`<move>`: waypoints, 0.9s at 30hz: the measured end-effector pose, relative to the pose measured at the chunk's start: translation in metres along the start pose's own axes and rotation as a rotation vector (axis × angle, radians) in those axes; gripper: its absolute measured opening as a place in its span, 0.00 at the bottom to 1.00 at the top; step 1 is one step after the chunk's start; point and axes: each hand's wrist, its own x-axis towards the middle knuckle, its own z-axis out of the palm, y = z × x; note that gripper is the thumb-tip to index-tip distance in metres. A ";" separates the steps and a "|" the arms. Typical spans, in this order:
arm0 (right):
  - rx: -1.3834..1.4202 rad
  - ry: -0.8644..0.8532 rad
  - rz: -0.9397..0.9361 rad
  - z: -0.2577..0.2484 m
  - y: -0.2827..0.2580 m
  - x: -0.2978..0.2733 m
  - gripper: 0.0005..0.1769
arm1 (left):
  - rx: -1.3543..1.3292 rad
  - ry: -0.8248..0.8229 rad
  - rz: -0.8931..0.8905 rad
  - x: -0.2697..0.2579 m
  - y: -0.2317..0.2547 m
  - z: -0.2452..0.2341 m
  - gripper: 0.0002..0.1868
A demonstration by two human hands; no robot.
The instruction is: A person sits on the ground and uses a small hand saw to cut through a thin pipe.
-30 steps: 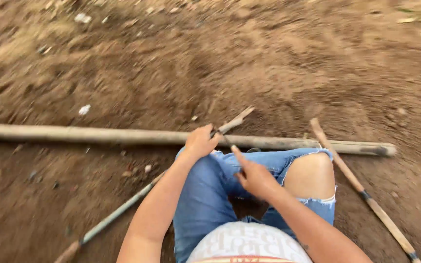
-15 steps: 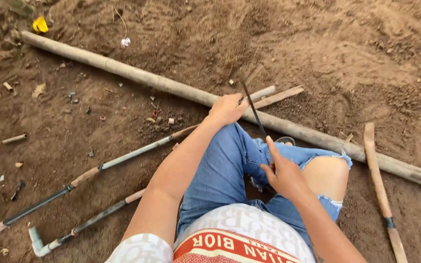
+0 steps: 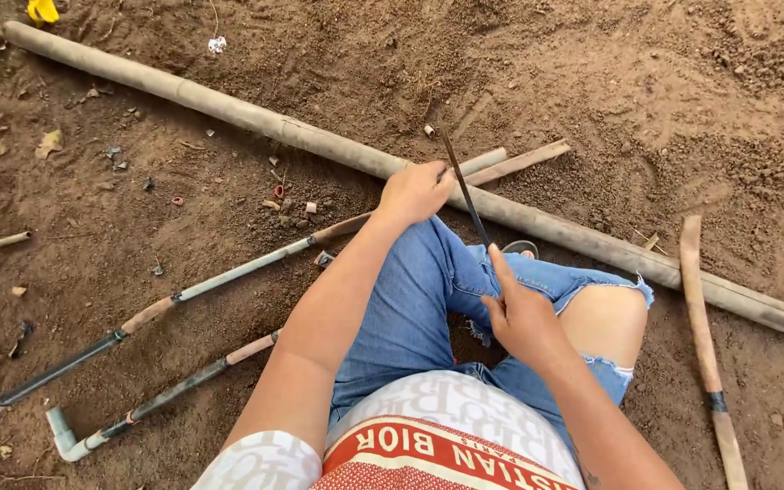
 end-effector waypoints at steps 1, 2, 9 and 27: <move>0.006 -0.015 0.019 0.004 0.000 -0.002 0.44 | 0.007 0.008 -0.007 0.000 -0.004 0.000 0.34; 0.011 -0.028 0.038 0.007 0.001 -0.004 0.45 | 0.014 0.018 -0.012 0.002 -0.008 0.000 0.34; -0.031 0.045 -0.072 0.016 0.013 0.041 0.42 | -0.004 0.022 -0.019 0.008 -0.019 0.003 0.33; -0.019 -0.026 -0.031 0.036 0.023 0.043 0.40 | -0.078 -0.024 -0.096 -0.001 -0.025 -0.007 0.37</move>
